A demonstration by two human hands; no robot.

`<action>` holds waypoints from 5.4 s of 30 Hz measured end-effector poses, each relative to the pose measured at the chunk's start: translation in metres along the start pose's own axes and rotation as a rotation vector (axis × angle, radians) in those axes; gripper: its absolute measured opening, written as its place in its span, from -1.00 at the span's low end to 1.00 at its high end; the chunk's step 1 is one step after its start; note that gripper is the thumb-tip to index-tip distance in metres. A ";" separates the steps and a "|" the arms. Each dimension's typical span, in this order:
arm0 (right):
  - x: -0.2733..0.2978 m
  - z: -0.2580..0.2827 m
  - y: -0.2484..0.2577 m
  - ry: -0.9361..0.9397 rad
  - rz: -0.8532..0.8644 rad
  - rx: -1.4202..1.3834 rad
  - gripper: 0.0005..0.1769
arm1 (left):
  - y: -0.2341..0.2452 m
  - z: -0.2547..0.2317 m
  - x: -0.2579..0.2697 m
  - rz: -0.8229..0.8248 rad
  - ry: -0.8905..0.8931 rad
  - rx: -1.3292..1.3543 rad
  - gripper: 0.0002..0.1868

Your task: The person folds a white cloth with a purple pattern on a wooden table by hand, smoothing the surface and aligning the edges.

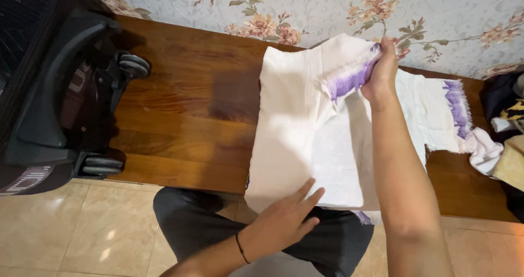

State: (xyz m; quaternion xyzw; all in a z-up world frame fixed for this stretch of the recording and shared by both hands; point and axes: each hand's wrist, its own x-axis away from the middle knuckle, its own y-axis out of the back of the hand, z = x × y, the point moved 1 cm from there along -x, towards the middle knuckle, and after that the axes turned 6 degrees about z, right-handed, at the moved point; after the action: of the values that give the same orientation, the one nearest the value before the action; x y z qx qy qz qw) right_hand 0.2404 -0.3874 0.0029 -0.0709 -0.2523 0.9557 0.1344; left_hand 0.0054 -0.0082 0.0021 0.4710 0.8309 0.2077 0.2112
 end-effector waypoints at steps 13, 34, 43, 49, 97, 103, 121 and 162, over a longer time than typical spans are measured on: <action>0.080 -0.016 -0.039 0.486 -0.295 1.334 -0.47 | 0.131 0.130 -0.184 -0.303 -0.060 -0.574 -0.56; 0.089 0.007 -0.050 -0.016 -0.287 1.507 -0.48 | 0.109 0.144 -0.183 -0.034 0.052 -0.582 -0.36; 0.084 -0.003 0.004 -0.219 -0.242 1.654 -0.54 | 0.111 0.143 -0.181 -0.022 0.122 -0.556 -0.34; 0.072 -0.005 0.033 -0.171 -0.356 0.870 -0.65 | 0.107 0.152 -0.180 -0.094 0.172 -0.574 -0.29; 0.121 -0.018 -0.105 0.384 0.235 1.405 -0.72 | 0.138 0.182 -0.195 -0.620 0.151 0.435 -0.70; 0.136 -0.028 -0.135 0.392 0.644 1.388 -0.72 | 0.139 0.223 -0.195 -0.672 0.133 0.355 -0.70; 0.127 -0.023 -0.124 0.309 0.534 1.362 -0.66 | 0.163 0.212 -0.176 -0.431 0.270 -0.066 -0.31; 0.094 -0.059 -0.074 0.056 0.684 1.600 -0.06 | 0.100 0.139 -0.183 -0.341 0.016 -0.633 -0.41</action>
State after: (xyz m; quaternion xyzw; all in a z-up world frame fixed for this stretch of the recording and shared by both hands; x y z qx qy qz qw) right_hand 0.1787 -0.2703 -0.0169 -0.0505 0.5336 0.8318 -0.1446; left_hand 0.2365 -0.0998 -0.0293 0.2350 0.7936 0.4201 0.3720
